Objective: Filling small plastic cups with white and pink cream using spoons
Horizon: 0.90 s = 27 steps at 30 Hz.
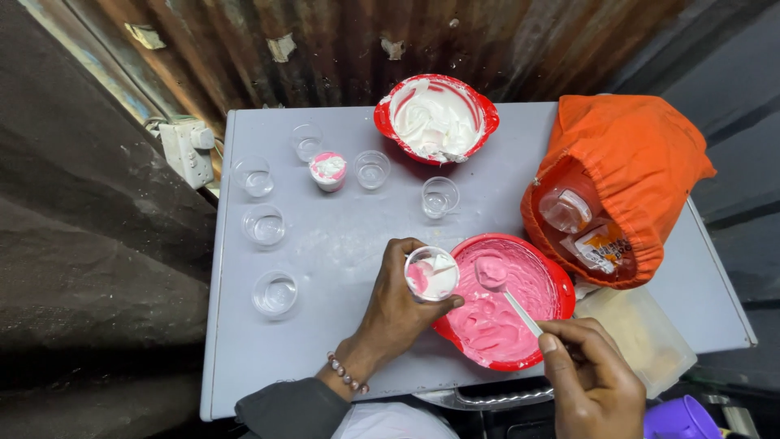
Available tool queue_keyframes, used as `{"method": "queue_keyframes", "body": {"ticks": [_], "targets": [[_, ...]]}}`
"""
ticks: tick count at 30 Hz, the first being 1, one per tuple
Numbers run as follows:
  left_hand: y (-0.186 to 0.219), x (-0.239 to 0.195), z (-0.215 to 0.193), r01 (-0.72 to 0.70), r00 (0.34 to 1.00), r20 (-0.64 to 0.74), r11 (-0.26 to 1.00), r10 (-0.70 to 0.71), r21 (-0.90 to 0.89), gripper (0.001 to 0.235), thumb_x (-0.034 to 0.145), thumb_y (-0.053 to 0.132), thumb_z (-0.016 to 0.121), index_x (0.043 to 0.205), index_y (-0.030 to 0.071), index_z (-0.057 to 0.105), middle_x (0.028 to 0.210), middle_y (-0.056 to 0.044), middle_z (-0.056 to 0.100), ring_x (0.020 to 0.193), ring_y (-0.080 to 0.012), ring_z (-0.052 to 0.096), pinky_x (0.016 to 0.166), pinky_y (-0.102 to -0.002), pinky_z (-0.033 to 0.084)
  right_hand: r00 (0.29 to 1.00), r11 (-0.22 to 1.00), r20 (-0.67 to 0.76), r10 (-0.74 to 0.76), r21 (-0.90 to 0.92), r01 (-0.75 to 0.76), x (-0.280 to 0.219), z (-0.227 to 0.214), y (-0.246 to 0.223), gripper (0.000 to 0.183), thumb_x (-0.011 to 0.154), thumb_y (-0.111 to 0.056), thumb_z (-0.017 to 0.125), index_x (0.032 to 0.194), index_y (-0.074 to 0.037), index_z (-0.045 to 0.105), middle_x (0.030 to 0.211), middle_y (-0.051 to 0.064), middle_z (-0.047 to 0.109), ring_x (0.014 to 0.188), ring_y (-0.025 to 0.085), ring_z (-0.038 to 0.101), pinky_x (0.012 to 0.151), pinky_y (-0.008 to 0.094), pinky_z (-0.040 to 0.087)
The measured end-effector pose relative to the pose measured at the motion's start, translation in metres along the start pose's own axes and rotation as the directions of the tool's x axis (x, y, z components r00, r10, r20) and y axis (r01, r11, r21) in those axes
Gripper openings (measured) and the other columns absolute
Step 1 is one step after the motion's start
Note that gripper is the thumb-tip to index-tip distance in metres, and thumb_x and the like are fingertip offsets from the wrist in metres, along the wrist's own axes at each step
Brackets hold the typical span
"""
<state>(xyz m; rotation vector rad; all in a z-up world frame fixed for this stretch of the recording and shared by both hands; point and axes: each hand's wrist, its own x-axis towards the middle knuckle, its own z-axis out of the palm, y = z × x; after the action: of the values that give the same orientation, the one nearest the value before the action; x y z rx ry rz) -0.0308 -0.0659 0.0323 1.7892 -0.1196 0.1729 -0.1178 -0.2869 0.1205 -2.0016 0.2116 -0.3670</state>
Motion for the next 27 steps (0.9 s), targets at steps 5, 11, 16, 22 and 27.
{"method": "queue_keyframes", "body": {"ticks": [5,11,16,22,27], "targets": [[0.014,0.007,0.009,-0.099,0.995,-0.01,0.995,0.099,-0.005,0.078,0.075,0.036,0.104,0.136,0.01,0.063,0.131,-0.008,0.061,0.124,-0.024,0.068,0.109,-0.037,0.056,0.899,0.862,-0.086,-0.429,-0.335,0.379,-0.008,0.034,-0.03,0.013,0.105,0.004,0.07,0.107,-0.002,0.081,0.101,0.01,0.073,0.076,0.019,0.062,0.071,0.031,0.049],[0.023,0.014,0.008,-0.008,1.0,0.0,1.0,0.008,-0.022,0.085,0.074,0.046,0.102,0.138,0.01,0.059,0.13,-0.007,0.076,0.12,-0.024,0.076,0.102,-0.037,0.06,0.733,0.648,-0.016,-0.68,-0.481,0.591,0.0,0.046,-0.009,0.009,0.11,0.003,0.069,0.113,0.005,0.077,0.108,0.021,0.068,0.093,0.036,0.07,0.091,0.047,0.059],[0.027,0.014,0.011,-0.044,0.999,-0.019,0.994,0.043,-0.104,0.091,0.075,0.044,0.101,0.144,0.008,0.053,0.136,-0.007,0.07,0.121,-0.0226,0.072,0.105,-0.037,0.058,0.701,0.653,-0.077,-0.709,-0.449,0.61,-0.001,0.046,-0.036,0.006,0.107,0.009,0.071,0.109,0.009,0.078,0.104,0.025,0.068,0.089,0.037,0.069,0.089,0.046,0.058],[0.041,0.014,0.007,-0.038,0.999,0.02,0.987,0.042,-0.155,0.075,0.085,0.009,0.08,0.153,0.009,0.047,0.14,-0.011,0.068,0.123,-0.0259,0.071,0.109,-0.036,0.057,0.713,0.677,-0.08,-0.697,-0.399,0.618,0.003,0.041,-0.044,0.006,0.107,0.009,0.07,0.109,0.011,0.076,0.104,0.027,0.066,0.087,0.036,0.065,0.084,0.044,0.057],[0.045,0.011,0.006,-0.093,0.995,0.021,0.981,0.098,-0.167,0.068,0.086,0.006,0.075,0.15,0.006,0.051,0.139,-0.013,0.065,0.128,-0.0273,0.068,0.113,-0.037,0.054,0.733,0.652,0.018,-0.68,-0.442,0.616,0.006,0.033,-0.033,0.009,0.109,0.004,0.069,0.113,0.007,0.077,0.108,0.021,0.068,0.09,0.034,0.068,0.085,0.043,0.057]]}}
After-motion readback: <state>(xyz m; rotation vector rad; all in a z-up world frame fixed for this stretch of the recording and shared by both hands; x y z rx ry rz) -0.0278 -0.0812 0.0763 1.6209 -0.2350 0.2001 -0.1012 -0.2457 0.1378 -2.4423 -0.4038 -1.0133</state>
